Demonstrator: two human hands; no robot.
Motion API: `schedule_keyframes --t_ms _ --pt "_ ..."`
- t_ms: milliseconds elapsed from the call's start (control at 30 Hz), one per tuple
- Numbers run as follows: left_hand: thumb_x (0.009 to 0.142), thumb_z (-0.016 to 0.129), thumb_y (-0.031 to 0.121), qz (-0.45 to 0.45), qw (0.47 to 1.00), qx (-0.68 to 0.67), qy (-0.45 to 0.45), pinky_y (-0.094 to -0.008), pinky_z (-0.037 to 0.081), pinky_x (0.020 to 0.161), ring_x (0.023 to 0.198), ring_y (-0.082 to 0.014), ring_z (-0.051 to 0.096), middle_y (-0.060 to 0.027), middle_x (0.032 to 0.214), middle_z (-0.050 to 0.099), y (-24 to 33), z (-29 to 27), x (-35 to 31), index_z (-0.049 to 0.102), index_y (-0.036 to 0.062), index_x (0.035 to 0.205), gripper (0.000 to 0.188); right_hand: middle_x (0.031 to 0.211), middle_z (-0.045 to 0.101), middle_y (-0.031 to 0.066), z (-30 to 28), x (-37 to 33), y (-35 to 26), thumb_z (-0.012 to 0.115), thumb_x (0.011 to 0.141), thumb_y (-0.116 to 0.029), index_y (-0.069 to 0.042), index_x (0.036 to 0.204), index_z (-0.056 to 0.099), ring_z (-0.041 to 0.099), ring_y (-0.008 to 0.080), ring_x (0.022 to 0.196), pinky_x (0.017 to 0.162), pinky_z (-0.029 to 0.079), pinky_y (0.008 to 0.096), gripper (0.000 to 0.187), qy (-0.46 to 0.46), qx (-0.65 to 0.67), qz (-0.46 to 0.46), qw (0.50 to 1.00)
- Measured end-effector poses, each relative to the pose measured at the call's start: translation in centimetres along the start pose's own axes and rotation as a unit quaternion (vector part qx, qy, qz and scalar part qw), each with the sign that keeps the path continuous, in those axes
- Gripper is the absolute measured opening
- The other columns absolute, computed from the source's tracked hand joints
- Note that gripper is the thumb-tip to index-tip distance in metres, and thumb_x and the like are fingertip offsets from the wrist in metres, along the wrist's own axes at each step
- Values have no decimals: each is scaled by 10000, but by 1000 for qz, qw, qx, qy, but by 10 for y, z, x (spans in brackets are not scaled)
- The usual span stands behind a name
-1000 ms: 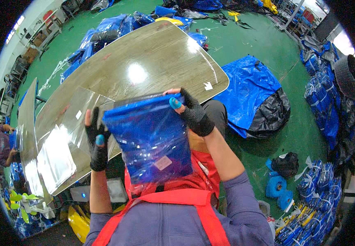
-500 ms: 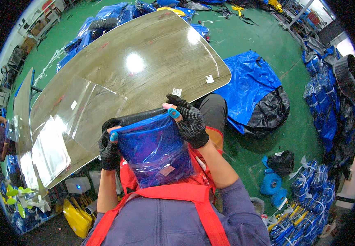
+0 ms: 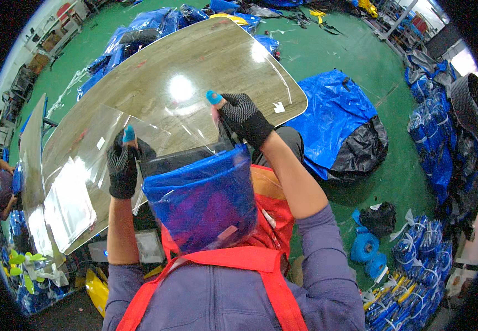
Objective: The person repeatedly folds blue and black soft goods on a table and places them into clear plastic bags. The person handles the items one at a time, folding them compactly and sealing them in bags throughout the clip.
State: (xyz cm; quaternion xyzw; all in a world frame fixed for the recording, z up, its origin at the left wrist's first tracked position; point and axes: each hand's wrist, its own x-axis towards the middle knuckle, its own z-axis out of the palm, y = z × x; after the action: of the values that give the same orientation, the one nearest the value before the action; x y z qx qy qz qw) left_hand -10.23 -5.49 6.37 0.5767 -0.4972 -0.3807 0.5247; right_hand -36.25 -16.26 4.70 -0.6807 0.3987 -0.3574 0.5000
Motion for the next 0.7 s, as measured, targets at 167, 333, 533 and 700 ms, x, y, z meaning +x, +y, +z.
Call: schedule_keyframes --t_ms 167,333,533,700 --pt "918 566 274 52 995 -38 -83 -252 351 537 591 -90 461 11 677 508 62 17 35 587 57 815 241 643 588 108 26 48 -21 523 955 -345 -14 820 604 578 194 590 573 465 331 366 45 -13 -141 989" --pt "901 608 240 50 960 -79 -265 -299 450 855 938 -171 563 -93 1085 584 104 31 24 556 23 1196 370 751 591 35 40 46 -45 601 922 -246 -94 972 576 610 145 729 657 501 293 163 -58 342 -113 931" --pt "857 684 248 -80 983 -104 -128 -317 364 1034 1236 -197 459 -109 1327 502 49 24 21 409 -10 1364 632 838 605 14 53 46 -19 548 958 -319 -126 1013 572 630 140 791 718 509 268 202 -187 662 -49 725" --pt "834 682 327 -116 969 -107 -188 -263 431 826 931 -116 560 -30 1008 635 -44 7 -10 601 7 1154 460 1045 631 84 48 37 6 502 942 -465 -65 1169 561 639 212 923 838 498 388 463 -103 426 -1 899"
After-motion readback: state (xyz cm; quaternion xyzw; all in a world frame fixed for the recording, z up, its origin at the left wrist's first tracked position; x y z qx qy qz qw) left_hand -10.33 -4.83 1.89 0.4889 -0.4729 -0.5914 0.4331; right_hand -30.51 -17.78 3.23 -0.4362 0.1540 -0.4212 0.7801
